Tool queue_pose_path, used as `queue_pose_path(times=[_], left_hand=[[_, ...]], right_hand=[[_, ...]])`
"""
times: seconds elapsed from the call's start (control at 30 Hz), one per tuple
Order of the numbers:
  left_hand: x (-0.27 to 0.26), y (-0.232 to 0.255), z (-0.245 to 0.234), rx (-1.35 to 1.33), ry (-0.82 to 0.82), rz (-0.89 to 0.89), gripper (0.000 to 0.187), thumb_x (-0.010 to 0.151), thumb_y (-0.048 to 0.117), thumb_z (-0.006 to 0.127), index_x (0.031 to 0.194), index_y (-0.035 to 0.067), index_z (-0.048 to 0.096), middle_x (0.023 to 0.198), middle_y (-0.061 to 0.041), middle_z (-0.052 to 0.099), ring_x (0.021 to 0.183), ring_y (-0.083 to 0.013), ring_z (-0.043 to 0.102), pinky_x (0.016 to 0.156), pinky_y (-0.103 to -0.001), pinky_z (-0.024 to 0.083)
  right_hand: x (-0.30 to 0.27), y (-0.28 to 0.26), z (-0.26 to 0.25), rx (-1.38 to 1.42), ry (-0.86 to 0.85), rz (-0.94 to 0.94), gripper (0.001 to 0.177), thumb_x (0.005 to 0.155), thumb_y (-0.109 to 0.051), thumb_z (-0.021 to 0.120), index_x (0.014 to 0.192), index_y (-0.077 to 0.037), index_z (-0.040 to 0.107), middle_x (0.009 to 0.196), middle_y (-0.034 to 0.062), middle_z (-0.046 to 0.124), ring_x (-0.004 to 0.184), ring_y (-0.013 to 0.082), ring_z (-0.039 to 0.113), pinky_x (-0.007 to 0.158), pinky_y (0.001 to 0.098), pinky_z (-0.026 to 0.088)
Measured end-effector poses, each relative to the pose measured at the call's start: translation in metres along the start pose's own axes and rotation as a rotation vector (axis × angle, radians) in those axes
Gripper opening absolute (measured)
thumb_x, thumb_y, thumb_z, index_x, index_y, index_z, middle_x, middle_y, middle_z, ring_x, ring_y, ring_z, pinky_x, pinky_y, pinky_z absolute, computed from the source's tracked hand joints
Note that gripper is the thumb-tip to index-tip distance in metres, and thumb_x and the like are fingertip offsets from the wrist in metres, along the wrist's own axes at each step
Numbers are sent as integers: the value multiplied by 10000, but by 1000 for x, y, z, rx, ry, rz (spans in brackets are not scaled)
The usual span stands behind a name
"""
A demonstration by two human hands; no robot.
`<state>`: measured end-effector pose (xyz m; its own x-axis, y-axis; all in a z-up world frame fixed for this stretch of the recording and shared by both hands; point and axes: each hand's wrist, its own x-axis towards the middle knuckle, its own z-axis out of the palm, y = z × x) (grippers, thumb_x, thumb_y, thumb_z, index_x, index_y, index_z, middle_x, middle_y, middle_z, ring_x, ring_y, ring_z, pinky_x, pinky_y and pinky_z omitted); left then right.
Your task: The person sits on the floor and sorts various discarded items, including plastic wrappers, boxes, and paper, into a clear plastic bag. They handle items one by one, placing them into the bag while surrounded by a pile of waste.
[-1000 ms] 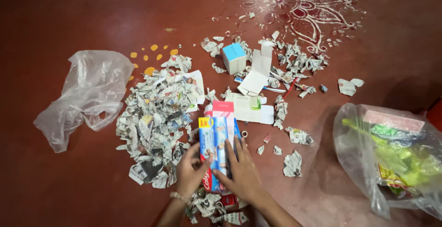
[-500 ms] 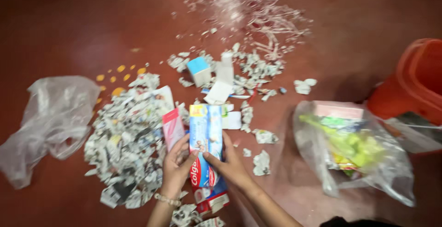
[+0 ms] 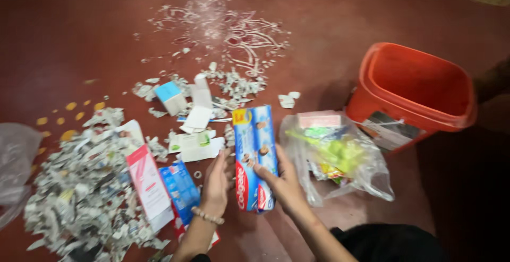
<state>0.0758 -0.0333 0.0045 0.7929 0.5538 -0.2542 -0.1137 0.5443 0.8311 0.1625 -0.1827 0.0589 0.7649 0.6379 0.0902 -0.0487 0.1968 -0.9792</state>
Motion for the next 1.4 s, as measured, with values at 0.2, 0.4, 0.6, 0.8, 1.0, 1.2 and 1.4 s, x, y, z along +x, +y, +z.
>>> queue_pose_path(times=[0.2, 0.4, 0.6, 0.8, 1.0, 1.2, 1.4], left_hand=[[26, -64, 69, 3, -256, 8, 618, 1043, 494, 367, 1479, 71, 476, 1409, -126, 613, 1239, -210, 621, 1025, -351, 520], [-2, -97, 115, 1144, -314, 779, 938, 709, 470, 776, 1424, 36, 352, 1346, -227, 535, 1218, -370, 582, 1005, -442, 462], [-1, -72, 128, 1580, -381, 646, 803, 764, 258, 761, 1439, 10, 402, 1524, -180, 399, 1219, -428, 570, 983, -530, 462], [2, -41, 122, 1189, -274, 537, 641, 729, -48, 641, 1334, 132, 531, 1375, -107, 526, 1091, -364, 641, 907, -451, 531], [-8, -17, 115, 910, -201, 825, 645, 686, -110, 634, 1300, 54, 529, 1333, -171, 534, 1263, -408, 554, 1021, -460, 475], [-19, -4, 94, 934, -131, 841, 627, 702, -124, 569, 1304, 46, 530, 1361, -177, 545, 1298, -393, 542, 1045, -442, 466], [-11, 16, 68, 925, 11, 886, 579, 757, -106, 591, 1315, 39, 538, 1335, -162, 571, 1284, -367, 558, 1072, -439, 459]], right_hand=[[4, -30, -57, 118, 149, -61, 572, 886, -42, 706, 1419, 3, 506, 1202, 130, 695, 1024, 167, 682, 872, 324, 578], [-25, -50, -149, 10, 298, 4, 679, 820, -58, 730, 1458, -18, 503, 1256, 119, 679, 1059, 170, 689, 914, 322, 556], [-76, -56, -233, 227, 221, 514, 687, 768, -82, 717, 1424, 3, 532, 1192, 182, 735, 960, 211, 737, 849, 325, 588], [-124, -18, -247, 242, 149, 809, 616, 763, -120, 707, 1345, 44, 584, 1072, 213, 776, 815, 224, 762, 741, 329, 619], [-72, 27, -221, 536, 263, 727, 380, 850, -186, 728, 1181, -8, 665, 898, 87, 765, 664, 140, 712, 573, 281, 552], [-28, 40, -180, 400, 239, 833, 307, 851, -249, 722, 1020, 5, 691, 781, 111, 747, 540, 184, 688, 467, 300, 528], [-21, 41, -175, 485, 134, 876, 360, 852, -166, 681, 1115, 80, 693, 905, 186, 778, 659, 221, 744, 596, 319, 602]])
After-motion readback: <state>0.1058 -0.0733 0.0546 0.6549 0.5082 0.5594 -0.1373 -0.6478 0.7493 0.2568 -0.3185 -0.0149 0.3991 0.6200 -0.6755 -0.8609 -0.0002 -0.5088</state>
